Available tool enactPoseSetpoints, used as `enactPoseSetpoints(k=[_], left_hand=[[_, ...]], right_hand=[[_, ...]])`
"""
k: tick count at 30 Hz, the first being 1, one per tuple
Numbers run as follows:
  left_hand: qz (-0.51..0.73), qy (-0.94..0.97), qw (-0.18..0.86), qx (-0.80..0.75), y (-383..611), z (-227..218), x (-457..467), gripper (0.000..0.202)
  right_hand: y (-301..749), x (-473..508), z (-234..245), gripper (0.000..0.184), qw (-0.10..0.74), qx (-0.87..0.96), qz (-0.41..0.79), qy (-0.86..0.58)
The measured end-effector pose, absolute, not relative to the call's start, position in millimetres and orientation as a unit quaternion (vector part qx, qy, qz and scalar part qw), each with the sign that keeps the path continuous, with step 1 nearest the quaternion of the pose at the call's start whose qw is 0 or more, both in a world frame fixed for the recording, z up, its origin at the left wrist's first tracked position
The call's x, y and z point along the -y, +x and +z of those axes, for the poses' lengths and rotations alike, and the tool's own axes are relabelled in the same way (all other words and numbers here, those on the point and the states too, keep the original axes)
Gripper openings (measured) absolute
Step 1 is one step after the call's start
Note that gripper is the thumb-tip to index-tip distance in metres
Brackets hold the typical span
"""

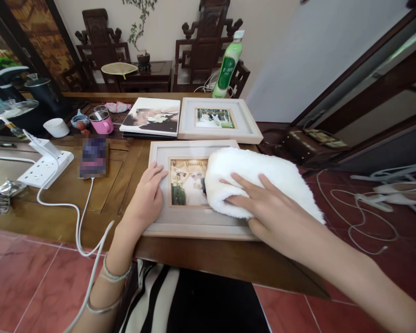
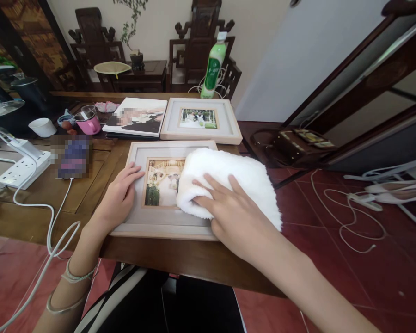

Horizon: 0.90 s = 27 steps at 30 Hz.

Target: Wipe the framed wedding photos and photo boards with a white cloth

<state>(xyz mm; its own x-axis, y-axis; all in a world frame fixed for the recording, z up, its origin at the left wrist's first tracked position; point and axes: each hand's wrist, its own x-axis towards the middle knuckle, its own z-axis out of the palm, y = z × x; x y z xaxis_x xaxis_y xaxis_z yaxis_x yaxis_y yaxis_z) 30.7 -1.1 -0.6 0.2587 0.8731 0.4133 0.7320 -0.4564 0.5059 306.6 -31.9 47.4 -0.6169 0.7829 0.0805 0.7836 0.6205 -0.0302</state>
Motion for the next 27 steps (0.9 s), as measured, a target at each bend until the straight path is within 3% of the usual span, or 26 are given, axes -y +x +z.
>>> enactPoseSetpoints(k=[8, 16, 27], left_hand=[[0.329, 0.789, 0.102, -0.508, 30.4, -0.9, 0.0, 0.044], [0.336, 0.787, 0.103, -0.507, 30.5, -1.6, 0.0, 0.045], [0.334, 0.782, 0.109, -0.514, 32.1, 0.3, 2.6, 0.044]], right_hand=[[297.7, 36.4, 52.1, 0.058, 0.019, 0.903, -0.017, -0.428], [293.0, 74.7, 67.3, 0.065, 0.003, 0.922, 0.048, -0.384], [289.8, 22.3, 57.1, 0.06, 0.031, 0.902, 0.058, -0.426]])
